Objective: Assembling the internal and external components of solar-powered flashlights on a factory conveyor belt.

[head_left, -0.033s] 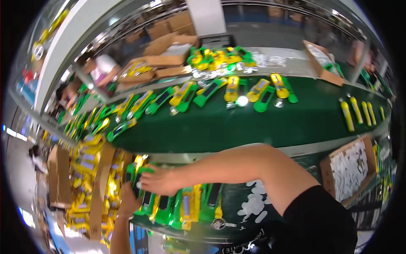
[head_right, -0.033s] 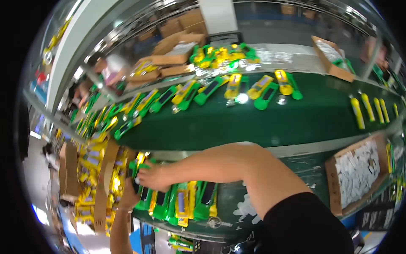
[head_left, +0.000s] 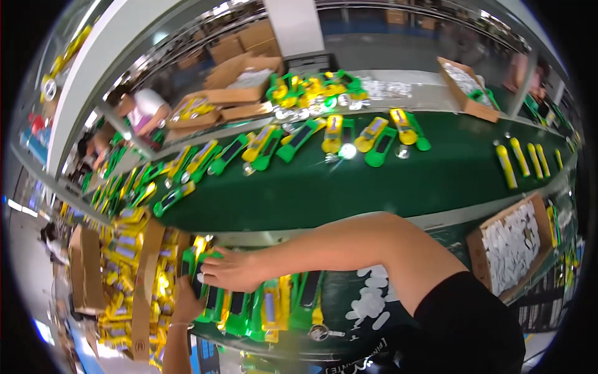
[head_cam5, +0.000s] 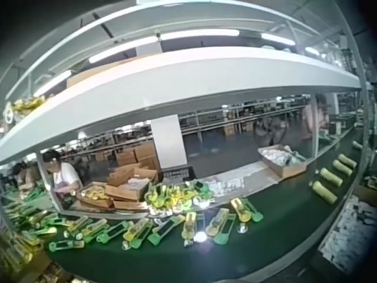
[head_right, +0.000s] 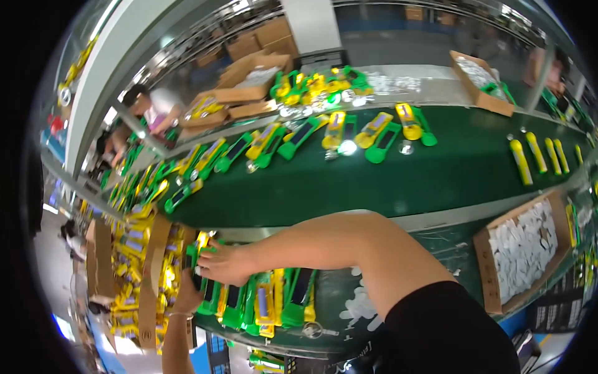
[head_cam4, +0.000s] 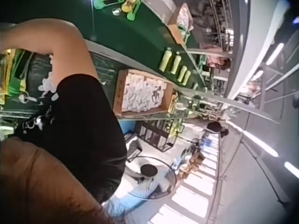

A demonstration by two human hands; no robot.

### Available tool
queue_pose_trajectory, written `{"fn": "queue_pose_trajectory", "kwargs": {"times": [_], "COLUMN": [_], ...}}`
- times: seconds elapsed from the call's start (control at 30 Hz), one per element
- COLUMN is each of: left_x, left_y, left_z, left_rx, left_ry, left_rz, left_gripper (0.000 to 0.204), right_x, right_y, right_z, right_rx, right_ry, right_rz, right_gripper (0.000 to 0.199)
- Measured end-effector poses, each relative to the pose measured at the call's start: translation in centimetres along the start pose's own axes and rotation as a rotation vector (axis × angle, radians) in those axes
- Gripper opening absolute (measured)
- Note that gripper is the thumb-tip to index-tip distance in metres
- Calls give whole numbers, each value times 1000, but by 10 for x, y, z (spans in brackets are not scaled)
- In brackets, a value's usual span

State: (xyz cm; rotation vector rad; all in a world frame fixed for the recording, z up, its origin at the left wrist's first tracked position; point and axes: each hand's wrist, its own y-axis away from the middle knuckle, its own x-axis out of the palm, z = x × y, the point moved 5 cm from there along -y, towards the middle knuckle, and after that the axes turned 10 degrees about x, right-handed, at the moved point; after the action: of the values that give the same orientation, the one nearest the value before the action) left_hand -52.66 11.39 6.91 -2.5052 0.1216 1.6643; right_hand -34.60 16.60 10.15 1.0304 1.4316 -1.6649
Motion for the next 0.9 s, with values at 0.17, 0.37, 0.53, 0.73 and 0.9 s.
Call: {"fn": "queue_pose_trajectory", "kwargs": {"times": [0.17,0.37,0.53,0.73,0.9], "left_x": [-10,-67,79,243,257], "left_y": [-15,-64,-211,-294,-332], "left_z": [4,-67,-301,-436,-440], "left_rx": [-98,184,707,851,719], "left_ry": [52,-247,-140,-19,-165], "left_rz": [274,-7,-62,-185,-86], "left_gripper": [63,37,33,33,16], "right_x": [-99,-190,-192,-160,-169], "right_y": [117,380,524,537,542], "right_z": [-90,-260,-284,-319,-323], "right_rx": [152,1575,2021,2029,1988], "right_ry": [5,325,29,-141,-170], "right_rz": [-308,29,-244,-336,-292], "right_gripper": [14,30,34,41,36]}}
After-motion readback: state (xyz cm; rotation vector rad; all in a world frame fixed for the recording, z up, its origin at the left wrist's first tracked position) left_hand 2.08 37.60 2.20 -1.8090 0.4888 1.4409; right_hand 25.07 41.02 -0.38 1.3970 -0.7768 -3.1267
